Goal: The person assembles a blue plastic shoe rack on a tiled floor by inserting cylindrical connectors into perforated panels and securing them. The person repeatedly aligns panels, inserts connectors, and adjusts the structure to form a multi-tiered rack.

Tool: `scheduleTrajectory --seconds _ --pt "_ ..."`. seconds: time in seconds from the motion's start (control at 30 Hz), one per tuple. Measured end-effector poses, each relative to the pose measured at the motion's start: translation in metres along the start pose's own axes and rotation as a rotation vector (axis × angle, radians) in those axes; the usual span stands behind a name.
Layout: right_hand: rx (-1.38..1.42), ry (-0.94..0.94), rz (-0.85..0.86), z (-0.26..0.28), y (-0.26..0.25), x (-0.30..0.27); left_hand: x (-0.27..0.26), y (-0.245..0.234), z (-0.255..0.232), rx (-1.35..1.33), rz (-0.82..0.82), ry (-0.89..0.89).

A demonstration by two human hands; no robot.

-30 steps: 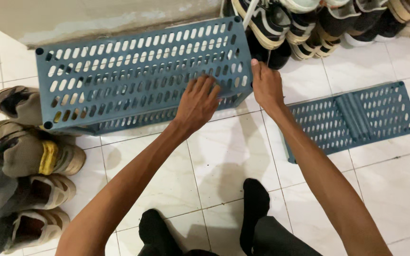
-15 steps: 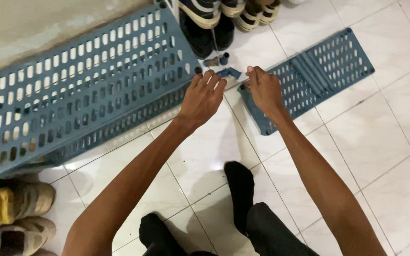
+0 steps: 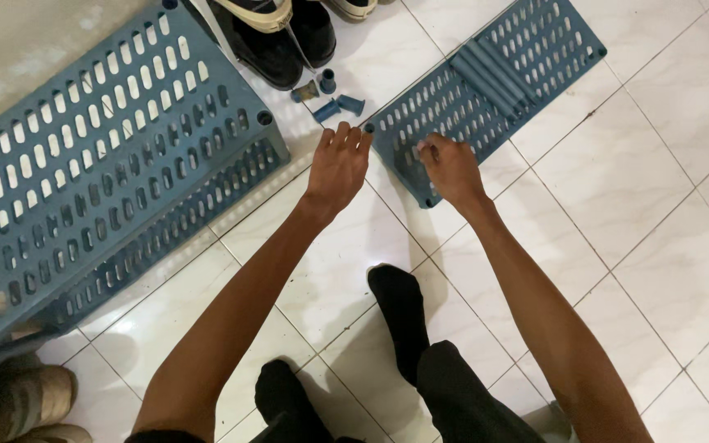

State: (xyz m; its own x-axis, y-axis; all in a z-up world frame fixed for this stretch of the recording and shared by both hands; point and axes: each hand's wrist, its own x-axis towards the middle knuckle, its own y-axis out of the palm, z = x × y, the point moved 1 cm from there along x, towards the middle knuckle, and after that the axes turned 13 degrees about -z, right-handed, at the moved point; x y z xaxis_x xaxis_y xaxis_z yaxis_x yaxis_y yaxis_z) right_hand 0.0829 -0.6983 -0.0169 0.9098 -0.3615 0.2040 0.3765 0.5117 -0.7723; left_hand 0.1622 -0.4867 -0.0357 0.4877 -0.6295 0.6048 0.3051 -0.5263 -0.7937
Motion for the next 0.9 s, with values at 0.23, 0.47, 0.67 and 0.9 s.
scheduleTrajectory --seconds 0.23,0.47,0.67,0.9 --pt "0.037 -0.097 0.012 0.012 0.027 0.023 -0.031 0.002 0.025 0.039 0.072 -0.103" --pt "0.156 -0.163 0.111 0.027 0.065 0.047 -0.086 0.0 0.037 -0.032 0.139 -0.427" --pt "0.325 -0.199 0.371 0.076 0.113 0.043 -0.143 0.005 0.054 0.182 0.107 -0.514" --pt "0.313 -0.3 0.337 0.111 0.159 0.034 -0.188 0.003 0.083 0.339 0.24 -0.521"
